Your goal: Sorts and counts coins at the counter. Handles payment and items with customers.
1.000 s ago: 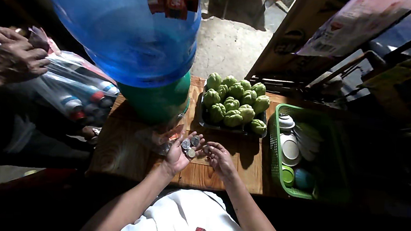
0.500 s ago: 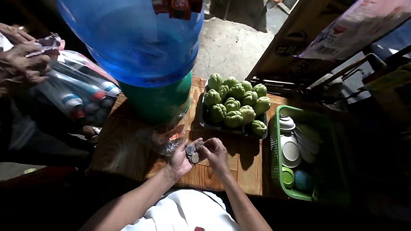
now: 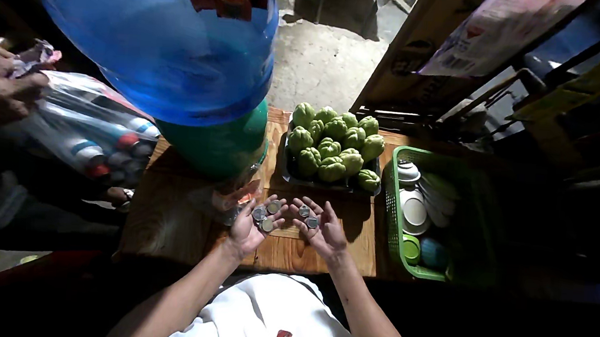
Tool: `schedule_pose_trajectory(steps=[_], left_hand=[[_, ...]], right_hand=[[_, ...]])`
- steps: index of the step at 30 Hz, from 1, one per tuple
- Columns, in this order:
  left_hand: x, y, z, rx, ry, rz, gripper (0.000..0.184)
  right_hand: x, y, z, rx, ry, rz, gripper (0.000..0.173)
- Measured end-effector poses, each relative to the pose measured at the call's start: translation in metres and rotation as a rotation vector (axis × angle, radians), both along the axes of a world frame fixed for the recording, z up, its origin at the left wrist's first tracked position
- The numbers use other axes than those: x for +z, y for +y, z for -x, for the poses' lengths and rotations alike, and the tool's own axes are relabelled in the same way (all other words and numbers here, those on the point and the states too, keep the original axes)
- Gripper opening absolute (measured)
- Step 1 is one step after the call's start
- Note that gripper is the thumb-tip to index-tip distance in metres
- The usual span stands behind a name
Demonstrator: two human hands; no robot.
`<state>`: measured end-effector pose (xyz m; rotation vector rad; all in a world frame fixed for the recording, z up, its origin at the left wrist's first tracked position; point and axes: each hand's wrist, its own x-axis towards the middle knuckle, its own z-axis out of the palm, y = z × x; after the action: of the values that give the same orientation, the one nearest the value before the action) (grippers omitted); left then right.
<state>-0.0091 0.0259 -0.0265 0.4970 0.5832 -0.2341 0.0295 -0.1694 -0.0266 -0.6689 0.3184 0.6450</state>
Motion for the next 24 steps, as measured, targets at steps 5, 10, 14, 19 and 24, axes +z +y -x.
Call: schedule_pose_trajectory(steps=[5, 10, 14, 19, 24], left_hand=[[0.000, 0.000, 0.000, 0.001, -0.016, 0.016, 0.061], [-0.003, 0.001, -0.001, -0.003, -0.025, 0.005, 0.061], [-0.001, 0.000, -0.002, 0.006, -0.017, 0.004, 0.060], [-0.001, 0.000, -0.001, -0.005, -0.036, -0.001, 0.061], [0.000, -0.005, -0.001, -0.012, -0.047, 0.020, 0.062]], right_hand=[[-0.003, -0.006, 0.003, 0.045, -0.118, -0.117, 0.096], [0.000, -0.006, 0.004, 0.053, -0.153, -0.160, 0.102], [0.003, -0.003, 0.004, 0.043, -0.143, -0.134, 0.103], [0.004, -0.001, 0.003, 0.010, -0.112, -0.098, 0.082], [0.015, 0.011, 0.006, 0.057, -0.066, 0.129, 0.037]])
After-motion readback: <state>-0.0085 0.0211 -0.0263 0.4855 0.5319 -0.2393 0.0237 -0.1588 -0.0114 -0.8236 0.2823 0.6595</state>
